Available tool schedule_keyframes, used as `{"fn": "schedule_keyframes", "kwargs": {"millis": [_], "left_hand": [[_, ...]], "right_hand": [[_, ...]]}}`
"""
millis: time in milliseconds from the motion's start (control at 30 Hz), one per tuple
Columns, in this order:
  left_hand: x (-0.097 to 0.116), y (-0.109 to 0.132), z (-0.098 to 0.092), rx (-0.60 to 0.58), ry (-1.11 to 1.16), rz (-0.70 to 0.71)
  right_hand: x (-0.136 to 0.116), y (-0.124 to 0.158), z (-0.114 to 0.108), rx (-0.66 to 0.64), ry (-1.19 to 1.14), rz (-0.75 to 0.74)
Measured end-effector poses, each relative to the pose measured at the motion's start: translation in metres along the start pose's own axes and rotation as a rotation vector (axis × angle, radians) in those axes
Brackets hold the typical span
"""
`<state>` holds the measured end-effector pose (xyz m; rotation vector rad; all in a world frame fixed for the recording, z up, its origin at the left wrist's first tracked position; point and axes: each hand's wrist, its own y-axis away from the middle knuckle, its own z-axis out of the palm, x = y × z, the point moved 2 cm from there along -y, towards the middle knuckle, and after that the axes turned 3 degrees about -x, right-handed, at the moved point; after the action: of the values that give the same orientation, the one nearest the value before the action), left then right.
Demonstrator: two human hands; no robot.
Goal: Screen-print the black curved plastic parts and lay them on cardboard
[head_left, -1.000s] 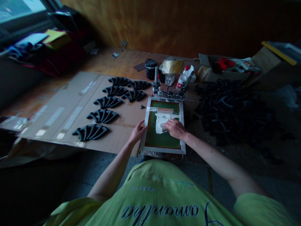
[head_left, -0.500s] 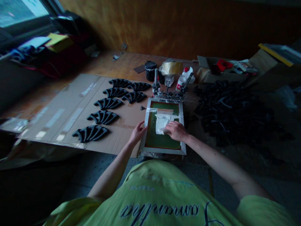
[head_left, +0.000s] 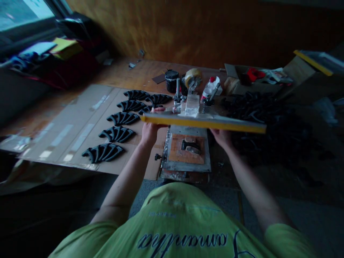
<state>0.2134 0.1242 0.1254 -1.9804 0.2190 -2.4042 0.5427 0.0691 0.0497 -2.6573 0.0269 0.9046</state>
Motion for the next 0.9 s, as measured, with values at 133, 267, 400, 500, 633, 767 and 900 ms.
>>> {"fn": "schedule_keyframes", "kwargs": {"millis": [133, 267, 400, 500, 633, 767, 900], "left_hand": [[0.011, -0.024, 0.017, -0.001, 0.062, 0.048], [-0.023, 0.024, 0.027, 0.101, 0.069, -0.105], [-0.085, 0.111, 0.049, -0.246, -0.001, -0.729], [-0.109, 0.138, 0.052, -0.163, 0.116, -0.796], [-0.113, 0.107, 0.015, -0.102, -0.099, -0.705], [-0.116, 0.066, -0.056, -0.048, -0.942, -0.611], [-0.134, 0.06, -0.102, -0.067, -1.439, -0.677]], "right_hand": [[-0.027, 0.048, 0.059, -0.289, 0.278, -0.05], [-0.05, 0.062, 0.079, -0.392, 0.367, 0.071], [-0.081, 0.081, 0.083, -0.253, 0.208, 0.079], [-0.102, 0.097, 0.091, -0.25, 0.026, -0.144], [-0.058, 0.075, 0.072, -0.22, -0.163, -0.047], [0.051, 0.034, 0.035, 0.018, -0.117, 0.605], [0.112, 0.027, 0.031, 0.053, -0.221, 0.834]]}}
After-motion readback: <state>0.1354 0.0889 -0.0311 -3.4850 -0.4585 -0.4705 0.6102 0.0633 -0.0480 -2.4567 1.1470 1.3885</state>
